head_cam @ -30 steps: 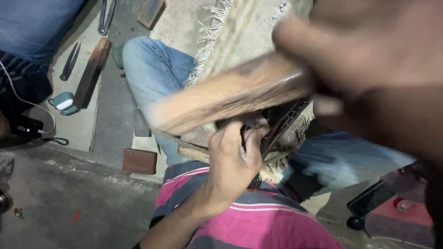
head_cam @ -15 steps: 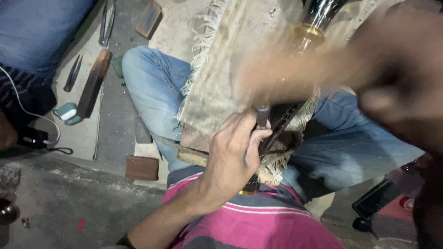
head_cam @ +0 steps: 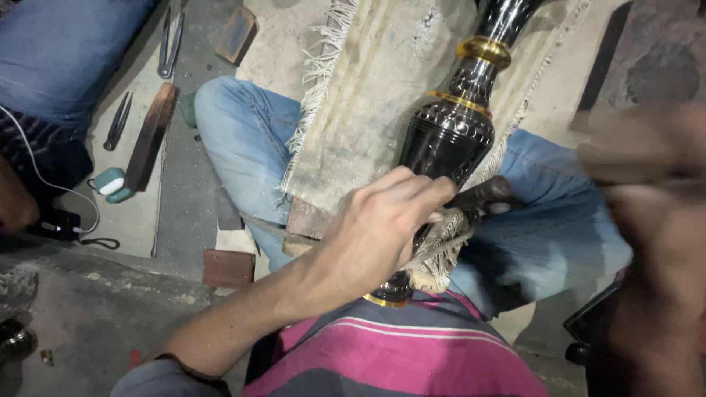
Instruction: The person sits on the floor with a dark metal vase held between their legs and works a chisel against its surface, striking the chisel with a wooden mallet to cut a decorative pattern, repositioning the chisel around the vase as they go.
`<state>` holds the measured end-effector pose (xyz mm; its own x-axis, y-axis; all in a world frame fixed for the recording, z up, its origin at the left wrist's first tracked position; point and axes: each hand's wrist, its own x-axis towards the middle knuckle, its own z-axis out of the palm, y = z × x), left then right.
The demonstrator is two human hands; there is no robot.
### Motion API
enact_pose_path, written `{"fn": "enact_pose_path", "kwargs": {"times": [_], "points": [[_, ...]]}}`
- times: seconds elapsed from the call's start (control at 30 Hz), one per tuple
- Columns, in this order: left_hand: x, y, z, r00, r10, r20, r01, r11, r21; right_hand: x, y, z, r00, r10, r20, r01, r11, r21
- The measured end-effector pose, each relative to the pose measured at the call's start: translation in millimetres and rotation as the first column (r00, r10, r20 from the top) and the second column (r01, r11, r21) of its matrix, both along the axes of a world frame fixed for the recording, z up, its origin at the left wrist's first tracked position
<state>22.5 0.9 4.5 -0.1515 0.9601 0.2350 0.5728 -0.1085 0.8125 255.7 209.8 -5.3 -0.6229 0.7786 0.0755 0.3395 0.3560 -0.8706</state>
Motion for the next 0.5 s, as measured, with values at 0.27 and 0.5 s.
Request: {"fn": "enact_pose_path", "kwargs": {"times": [0.27, 0.5], "points": [[-11, 10, 10, 0.985, -0.164, -0.062, 0.157, 0.982, -0.103, 22, -11, -38, 0.967, -0.047, -0.249, 0.052, 0.999, 0.012], [-14, 14, 3, 0.971, -0.231, -0.065, 0.225, 0.97, -0.087, 13, -17, -34, 0.995, 0.036, 0.092, -0.079, 0.856, 0.511]]}}
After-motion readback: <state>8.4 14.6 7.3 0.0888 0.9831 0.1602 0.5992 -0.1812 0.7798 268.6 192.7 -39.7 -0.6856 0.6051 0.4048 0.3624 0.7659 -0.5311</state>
